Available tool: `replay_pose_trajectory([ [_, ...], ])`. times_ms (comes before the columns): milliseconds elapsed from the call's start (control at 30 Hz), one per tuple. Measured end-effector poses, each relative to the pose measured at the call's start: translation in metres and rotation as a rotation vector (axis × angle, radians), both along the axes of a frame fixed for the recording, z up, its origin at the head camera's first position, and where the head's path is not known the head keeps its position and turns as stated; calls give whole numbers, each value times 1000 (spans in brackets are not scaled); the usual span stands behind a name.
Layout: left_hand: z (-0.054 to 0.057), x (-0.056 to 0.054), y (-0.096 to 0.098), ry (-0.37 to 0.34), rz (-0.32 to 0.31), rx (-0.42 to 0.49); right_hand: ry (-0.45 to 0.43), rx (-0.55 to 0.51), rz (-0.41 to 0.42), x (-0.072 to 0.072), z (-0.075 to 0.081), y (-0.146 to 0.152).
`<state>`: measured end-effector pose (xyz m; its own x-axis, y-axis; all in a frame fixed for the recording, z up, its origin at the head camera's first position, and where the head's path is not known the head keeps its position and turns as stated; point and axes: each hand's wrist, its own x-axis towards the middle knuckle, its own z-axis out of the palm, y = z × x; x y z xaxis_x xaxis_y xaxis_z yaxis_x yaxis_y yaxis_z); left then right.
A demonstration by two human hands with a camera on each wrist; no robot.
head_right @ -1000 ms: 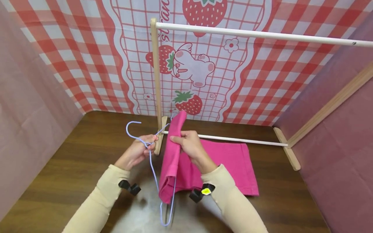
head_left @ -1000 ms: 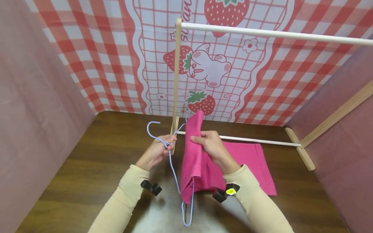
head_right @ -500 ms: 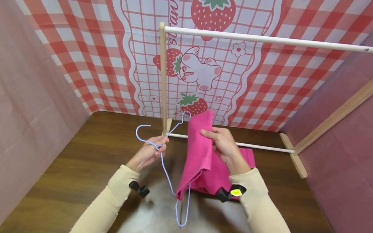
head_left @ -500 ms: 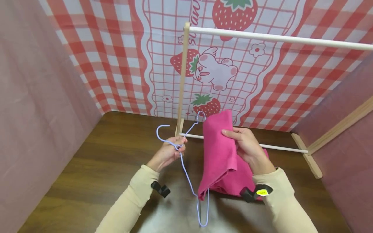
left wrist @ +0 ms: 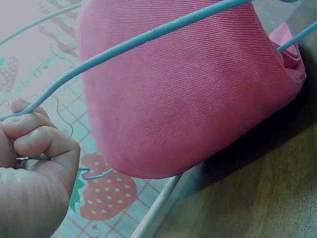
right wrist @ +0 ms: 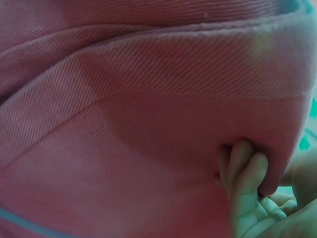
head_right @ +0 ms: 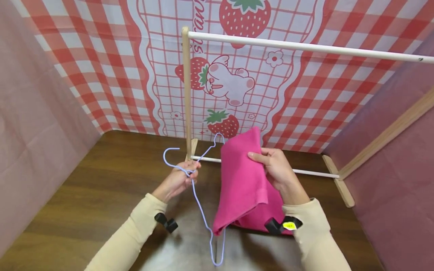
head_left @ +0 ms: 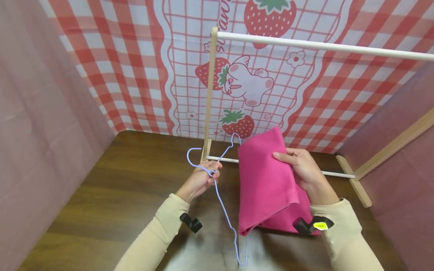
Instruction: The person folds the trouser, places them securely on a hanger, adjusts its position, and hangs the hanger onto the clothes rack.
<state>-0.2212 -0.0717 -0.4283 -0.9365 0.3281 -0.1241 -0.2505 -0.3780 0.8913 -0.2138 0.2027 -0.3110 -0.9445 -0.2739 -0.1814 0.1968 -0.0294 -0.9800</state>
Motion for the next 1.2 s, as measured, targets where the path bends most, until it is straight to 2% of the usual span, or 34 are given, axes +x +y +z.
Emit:
replay_pose_trajectory([
  [233,-3,-3,0,-55,18,38,-49,80,7,-6,-20,46],
  [467,-3,-8,4,-50,48,65,-95,194,-6,-7,-40,87],
  [567,-3,-9,10,-40,36,78,-127,240,-25,-4,-53,104],
  [700,-4,-10,16,-31,10,104,-170,251,-60,3,-72,124],
  [800,-5,-10,17,-51,35,121,-164,290,-56,5,-87,131],
  [900,-7,-9,16,-76,50,133,-132,375,-48,5,-101,136],
  [1000,-10,-9,16,-87,42,137,-109,472,-31,4,-116,141],
  [1133,-14,-10,15,-113,55,128,-151,546,63,0,-136,142],
  [1200,-16,-11,14,-123,60,114,-184,565,122,-4,-141,142],
])
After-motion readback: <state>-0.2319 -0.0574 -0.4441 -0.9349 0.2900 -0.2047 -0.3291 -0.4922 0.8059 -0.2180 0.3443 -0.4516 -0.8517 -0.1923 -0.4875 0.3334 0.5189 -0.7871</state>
